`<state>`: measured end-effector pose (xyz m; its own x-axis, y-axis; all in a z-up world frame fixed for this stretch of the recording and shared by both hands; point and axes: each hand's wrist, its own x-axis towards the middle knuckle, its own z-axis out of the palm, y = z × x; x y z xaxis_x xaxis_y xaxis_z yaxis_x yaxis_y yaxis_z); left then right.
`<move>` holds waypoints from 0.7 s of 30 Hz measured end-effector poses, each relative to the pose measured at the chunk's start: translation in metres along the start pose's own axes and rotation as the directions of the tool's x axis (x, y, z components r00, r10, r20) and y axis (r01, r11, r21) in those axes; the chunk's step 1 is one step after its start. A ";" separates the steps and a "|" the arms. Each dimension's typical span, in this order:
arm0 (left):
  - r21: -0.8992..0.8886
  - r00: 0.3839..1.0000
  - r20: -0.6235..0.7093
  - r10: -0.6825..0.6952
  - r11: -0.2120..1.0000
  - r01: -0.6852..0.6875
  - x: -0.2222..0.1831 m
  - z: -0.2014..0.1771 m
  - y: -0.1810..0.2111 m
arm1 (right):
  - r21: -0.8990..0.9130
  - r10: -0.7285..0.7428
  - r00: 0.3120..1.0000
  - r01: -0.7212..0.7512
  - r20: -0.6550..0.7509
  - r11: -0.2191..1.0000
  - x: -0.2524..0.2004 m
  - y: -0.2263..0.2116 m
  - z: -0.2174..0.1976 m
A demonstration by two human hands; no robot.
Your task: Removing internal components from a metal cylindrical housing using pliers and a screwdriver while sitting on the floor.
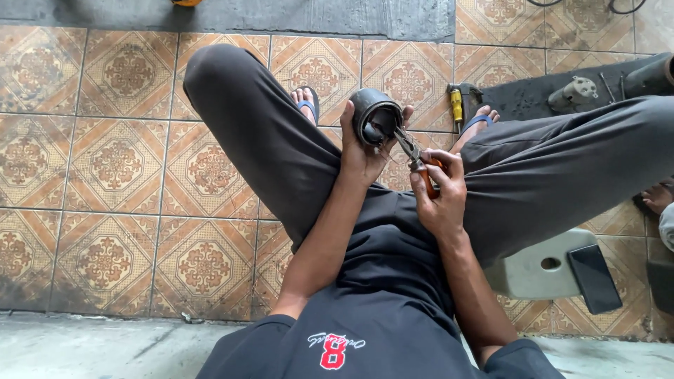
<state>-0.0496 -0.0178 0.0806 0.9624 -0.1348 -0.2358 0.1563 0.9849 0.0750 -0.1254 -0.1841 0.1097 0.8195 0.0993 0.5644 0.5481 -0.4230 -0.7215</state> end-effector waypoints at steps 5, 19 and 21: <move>-0.017 1.000 0.023 -0.012 1.000 0.012 0.003 -0.003 0.002 | -0.018 0.029 1.000 -0.028 0.008 0.999 -0.008 0.010 -0.003; -0.076 0.999 0.036 -0.022 0.997 0.024 0.006 -0.006 0.006 | -0.052 0.095 0.995 -0.093 0.035 0.994 -0.012 0.021 -0.003; -0.074 0.999 0.048 -0.025 0.997 0.029 0.008 -0.009 0.005 | -0.035 0.071 0.997 -0.070 0.017 0.997 -0.007 0.011 -0.003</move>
<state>-0.0436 -0.0126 0.0701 0.9676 -0.1648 -0.1913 0.1672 0.9859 -0.0040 -0.1259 -0.1921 0.0992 0.8590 0.0841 0.5050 0.4831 -0.4600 -0.7450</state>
